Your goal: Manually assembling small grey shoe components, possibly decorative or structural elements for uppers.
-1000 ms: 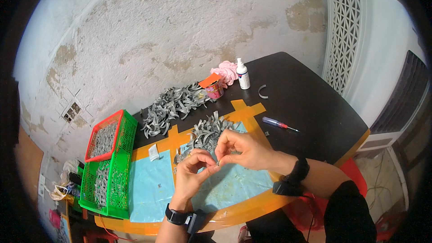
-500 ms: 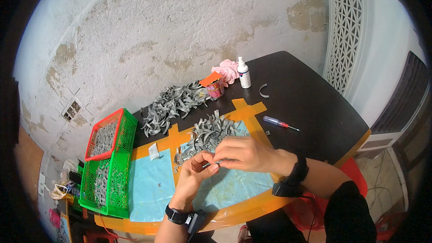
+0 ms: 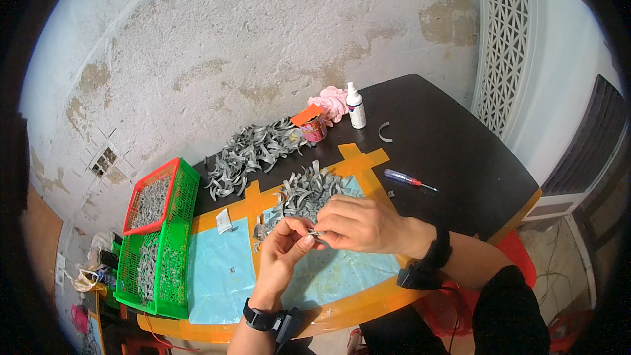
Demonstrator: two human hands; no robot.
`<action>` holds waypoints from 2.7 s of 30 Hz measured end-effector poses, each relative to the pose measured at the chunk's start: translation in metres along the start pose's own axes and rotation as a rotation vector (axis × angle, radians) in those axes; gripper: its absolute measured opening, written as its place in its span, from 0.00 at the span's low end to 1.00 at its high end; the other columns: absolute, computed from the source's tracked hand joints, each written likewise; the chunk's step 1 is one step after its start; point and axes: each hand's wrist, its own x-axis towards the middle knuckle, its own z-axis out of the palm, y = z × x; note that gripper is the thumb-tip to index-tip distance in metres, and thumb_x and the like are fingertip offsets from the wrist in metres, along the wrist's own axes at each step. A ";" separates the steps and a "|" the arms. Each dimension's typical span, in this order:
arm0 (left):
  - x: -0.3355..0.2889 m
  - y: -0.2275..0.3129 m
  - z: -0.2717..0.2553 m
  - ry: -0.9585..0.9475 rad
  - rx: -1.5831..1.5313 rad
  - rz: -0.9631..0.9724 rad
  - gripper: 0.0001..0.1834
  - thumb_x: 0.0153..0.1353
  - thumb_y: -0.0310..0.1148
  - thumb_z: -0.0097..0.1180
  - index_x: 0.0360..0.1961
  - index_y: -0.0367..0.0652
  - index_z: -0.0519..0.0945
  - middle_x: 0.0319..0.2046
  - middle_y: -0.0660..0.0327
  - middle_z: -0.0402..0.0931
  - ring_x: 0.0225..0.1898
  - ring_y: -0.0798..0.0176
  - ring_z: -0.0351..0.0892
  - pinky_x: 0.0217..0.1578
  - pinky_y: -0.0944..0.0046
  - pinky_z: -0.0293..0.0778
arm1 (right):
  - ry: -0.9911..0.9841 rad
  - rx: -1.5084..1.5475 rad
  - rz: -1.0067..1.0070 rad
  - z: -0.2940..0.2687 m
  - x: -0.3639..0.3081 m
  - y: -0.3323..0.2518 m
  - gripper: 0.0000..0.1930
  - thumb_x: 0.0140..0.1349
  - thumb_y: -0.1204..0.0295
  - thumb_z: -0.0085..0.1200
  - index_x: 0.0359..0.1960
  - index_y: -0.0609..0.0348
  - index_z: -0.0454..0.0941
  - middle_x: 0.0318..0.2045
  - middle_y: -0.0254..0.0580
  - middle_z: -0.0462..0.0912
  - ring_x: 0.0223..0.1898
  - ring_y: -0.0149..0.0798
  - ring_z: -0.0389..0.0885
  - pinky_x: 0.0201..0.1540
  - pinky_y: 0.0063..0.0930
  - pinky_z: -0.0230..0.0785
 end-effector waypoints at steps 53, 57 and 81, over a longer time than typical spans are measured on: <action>-0.005 0.020 -0.010 0.099 0.577 -0.226 0.07 0.58 0.27 0.60 0.37 0.36 0.79 0.29 0.64 0.79 0.32 0.72 0.78 0.30 0.72 0.74 | -0.302 0.448 0.539 0.011 -0.016 0.014 0.06 0.56 0.71 0.58 0.29 0.60 0.76 0.27 0.35 0.78 0.32 0.34 0.75 0.34 0.28 0.68; 0.003 0.015 -0.014 0.138 0.650 -0.193 0.05 0.60 0.28 0.58 0.33 0.37 0.79 0.27 0.65 0.79 0.30 0.74 0.77 0.28 0.73 0.72 | -0.268 0.465 0.580 0.012 -0.014 0.011 0.06 0.56 0.72 0.58 0.29 0.61 0.75 0.26 0.36 0.77 0.31 0.35 0.75 0.33 0.27 0.68; -0.004 0.010 -0.057 0.201 0.403 -0.192 0.10 0.53 0.26 0.64 0.37 0.37 0.80 0.29 0.63 0.78 0.29 0.69 0.77 0.31 0.69 0.73 | -0.173 0.289 0.506 0.009 -0.009 0.006 0.03 0.54 0.76 0.59 0.29 0.61 0.78 0.26 0.37 0.78 0.31 0.34 0.75 0.30 0.24 0.69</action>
